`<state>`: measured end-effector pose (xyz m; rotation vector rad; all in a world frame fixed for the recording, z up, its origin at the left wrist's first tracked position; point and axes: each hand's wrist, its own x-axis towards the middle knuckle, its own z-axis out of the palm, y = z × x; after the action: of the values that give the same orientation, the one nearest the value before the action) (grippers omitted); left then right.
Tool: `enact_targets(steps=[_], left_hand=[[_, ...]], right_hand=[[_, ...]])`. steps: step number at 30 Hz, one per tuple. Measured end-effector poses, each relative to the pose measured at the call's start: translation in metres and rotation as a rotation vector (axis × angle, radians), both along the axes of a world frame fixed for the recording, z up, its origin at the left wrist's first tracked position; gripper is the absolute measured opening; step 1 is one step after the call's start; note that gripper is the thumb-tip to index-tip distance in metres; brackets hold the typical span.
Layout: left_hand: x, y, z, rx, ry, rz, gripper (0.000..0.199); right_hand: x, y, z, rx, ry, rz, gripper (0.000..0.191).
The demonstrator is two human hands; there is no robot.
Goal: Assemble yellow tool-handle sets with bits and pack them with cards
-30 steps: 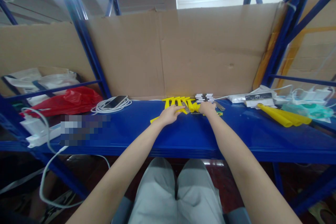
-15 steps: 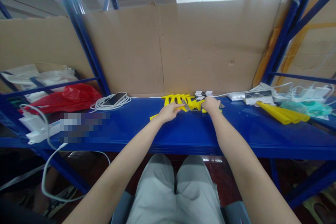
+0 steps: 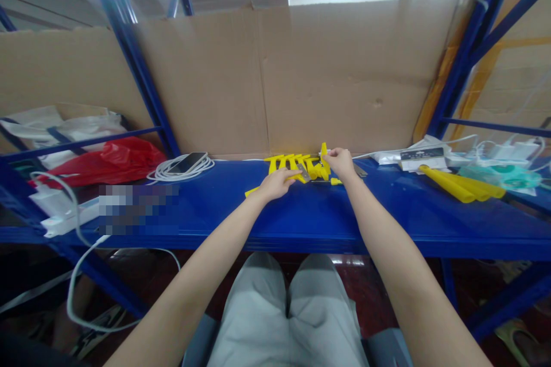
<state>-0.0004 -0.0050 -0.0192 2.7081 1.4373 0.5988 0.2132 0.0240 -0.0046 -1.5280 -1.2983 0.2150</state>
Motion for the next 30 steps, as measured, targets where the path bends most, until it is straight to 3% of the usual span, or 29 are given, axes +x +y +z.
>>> enact_targets(steps=[8,14,19,30], left_hand=[[0.000,0.000,-0.001,-0.006,-0.007,0.003,0.043],[0.000,0.002,-0.003,-0.014,-0.032,0.000,0.045],[0.001,0.002,-0.003,-0.015,-0.038,-0.008,0.047],[0.002,-0.003,-0.001,-0.034,-0.005,-0.010,0.050]], right_hand=[[-0.002,0.001,0.000,-0.066,0.210,0.086,0.015],[-0.008,0.000,-0.001,-0.221,0.422,0.251,0.007],[-0.016,-0.009,0.004,-0.269,0.613,0.432,0.017],[-0.021,-0.018,0.009,-0.335,0.638,0.458,0.014]])
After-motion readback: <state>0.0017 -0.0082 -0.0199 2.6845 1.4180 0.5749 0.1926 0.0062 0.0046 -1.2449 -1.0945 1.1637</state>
